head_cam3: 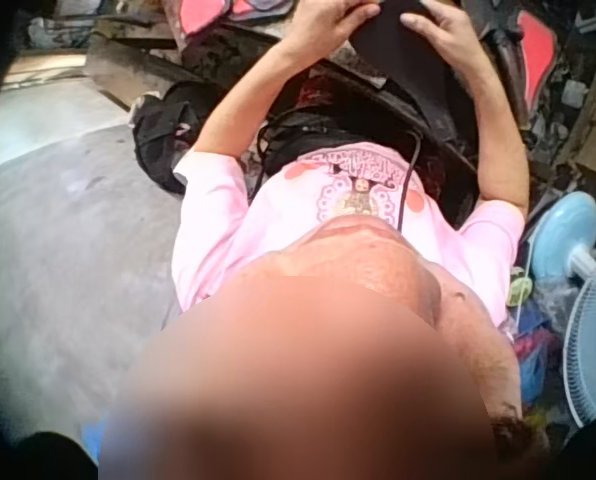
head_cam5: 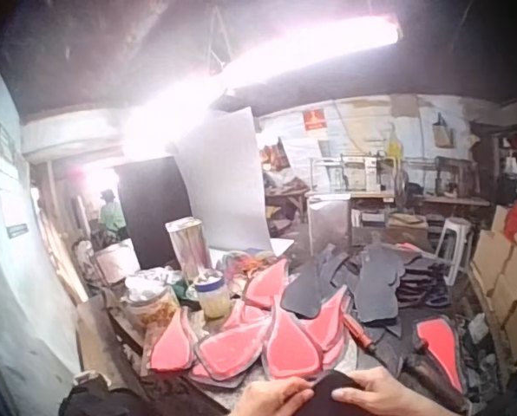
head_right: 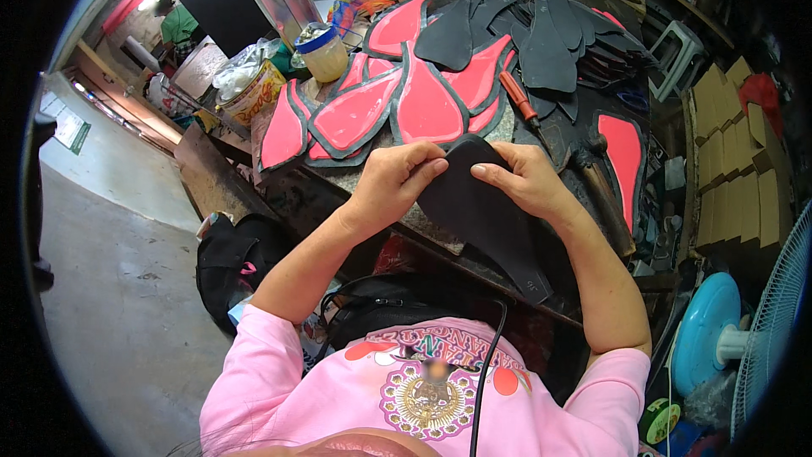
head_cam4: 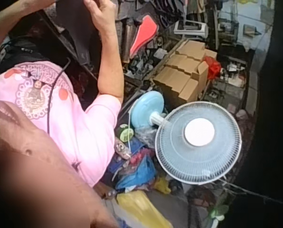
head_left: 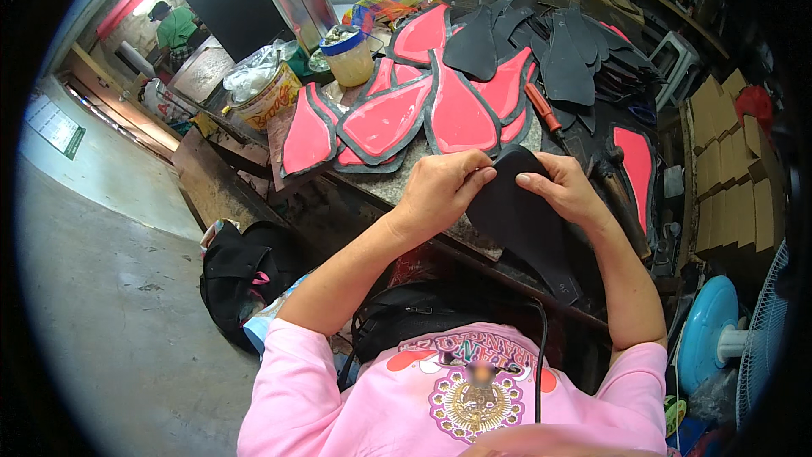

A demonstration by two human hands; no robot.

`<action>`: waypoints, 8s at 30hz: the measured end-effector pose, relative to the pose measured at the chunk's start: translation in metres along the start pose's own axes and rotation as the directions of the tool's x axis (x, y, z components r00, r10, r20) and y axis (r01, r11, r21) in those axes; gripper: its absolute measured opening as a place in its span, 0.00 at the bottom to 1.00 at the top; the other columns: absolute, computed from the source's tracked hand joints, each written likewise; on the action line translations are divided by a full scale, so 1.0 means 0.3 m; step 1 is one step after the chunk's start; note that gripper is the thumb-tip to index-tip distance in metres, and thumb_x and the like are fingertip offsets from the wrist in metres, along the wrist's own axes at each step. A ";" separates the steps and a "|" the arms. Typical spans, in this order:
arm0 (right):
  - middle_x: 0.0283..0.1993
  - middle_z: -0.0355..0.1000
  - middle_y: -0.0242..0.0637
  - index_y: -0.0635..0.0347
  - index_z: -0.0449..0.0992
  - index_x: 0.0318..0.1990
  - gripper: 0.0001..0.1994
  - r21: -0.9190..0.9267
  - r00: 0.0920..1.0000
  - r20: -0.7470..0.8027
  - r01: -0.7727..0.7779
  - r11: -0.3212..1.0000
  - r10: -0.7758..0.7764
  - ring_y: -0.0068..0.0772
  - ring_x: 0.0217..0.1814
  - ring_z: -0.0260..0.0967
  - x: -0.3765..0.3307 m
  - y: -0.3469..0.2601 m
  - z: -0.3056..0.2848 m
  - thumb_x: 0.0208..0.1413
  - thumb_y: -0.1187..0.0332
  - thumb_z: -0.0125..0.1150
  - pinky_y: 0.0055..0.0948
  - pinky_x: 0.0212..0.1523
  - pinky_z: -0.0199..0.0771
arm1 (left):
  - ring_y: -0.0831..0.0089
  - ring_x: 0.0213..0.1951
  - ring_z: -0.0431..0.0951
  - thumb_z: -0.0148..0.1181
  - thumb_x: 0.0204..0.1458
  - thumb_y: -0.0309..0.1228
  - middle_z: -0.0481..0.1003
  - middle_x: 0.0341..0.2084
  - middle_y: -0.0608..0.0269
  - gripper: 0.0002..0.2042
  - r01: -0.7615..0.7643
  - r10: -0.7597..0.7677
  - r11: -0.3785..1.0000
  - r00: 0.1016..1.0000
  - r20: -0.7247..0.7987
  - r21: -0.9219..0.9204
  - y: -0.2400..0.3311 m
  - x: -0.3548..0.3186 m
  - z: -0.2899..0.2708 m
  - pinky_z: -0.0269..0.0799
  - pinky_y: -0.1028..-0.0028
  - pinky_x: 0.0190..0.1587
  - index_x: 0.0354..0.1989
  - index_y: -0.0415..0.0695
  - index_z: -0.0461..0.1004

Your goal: The person trims the edges of pink and black material pieces using a red utility knife. They repeatedly align the pieces, cut along the edges, and inspect the trimmed results on a cluttered workbench.

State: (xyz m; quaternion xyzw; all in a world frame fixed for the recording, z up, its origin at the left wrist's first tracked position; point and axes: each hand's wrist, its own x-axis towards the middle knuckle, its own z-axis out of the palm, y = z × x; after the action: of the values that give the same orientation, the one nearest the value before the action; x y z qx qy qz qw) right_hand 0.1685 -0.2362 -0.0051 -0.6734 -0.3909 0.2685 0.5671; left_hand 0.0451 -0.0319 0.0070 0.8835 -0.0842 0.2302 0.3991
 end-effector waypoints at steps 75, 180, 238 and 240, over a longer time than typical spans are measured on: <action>0.54 0.71 0.46 0.63 0.75 0.57 0.23 -0.450 0.903 0.188 0.429 0.783 -0.387 0.46 0.55 0.71 -0.061 -0.129 0.146 0.59 0.57 0.62 0.35 0.54 0.70 | 0.62 0.47 0.78 0.55 0.64 0.39 0.77 0.46 0.49 0.24 0.239 -0.221 0.884 0.971 0.091 -0.401 0.078 -0.124 -0.019 0.72 0.67 0.51 0.62 0.35 0.62; 0.31 0.73 0.41 0.59 0.75 0.57 0.16 -0.567 0.844 -0.471 -0.066 0.821 -0.257 0.22 0.28 0.69 -0.238 -0.102 0.088 0.65 0.64 0.58 0.25 0.32 0.70 | 0.55 0.38 0.81 0.60 0.55 0.32 0.80 0.37 0.57 0.13 -0.201 0.213 0.961 0.976 -0.041 0.189 -0.186 0.056 0.073 0.77 0.61 0.40 0.48 0.47 0.78; 0.47 0.80 0.38 0.53 0.79 0.54 0.16 -0.831 0.819 -0.455 -0.249 0.498 -0.350 0.42 0.41 0.79 -0.341 -0.063 0.019 0.59 0.64 0.65 0.33 0.41 0.77 | 0.59 0.35 0.83 0.62 0.54 0.29 0.81 0.35 0.55 0.12 -0.266 0.305 0.951 0.883 -0.357 0.157 -0.239 0.174 0.170 0.78 0.67 0.38 0.47 0.45 0.79; 0.45 0.79 0.37 0.51 0.79 0.54 0.17 -0.835 0.797 -0.497 -0.331 0.440 -0.343 0.40 0.40 0.78 -0.371 -0.032 -0.007 0.58 0.64 0.66 0.33 0.41 0.76 | 0.60 0.35 0.83 0.61 0.55 0.29 0.81 0.35 0.56 0.12 -0.268 0.306 0.951 0.888 -0.343 0.154 -0.234 0.172 0.166 0.78 0.67 0.38 0.47 0.46 0.79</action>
State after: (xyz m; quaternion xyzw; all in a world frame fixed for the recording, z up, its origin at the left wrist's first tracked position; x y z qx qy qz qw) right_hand 0.1067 -0.3294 -0.0044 -0.9137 -0.2715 -0.2124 0.2153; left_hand 0.1306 -0.0203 -0.0439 0.8227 -0.1269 0.4500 0.3233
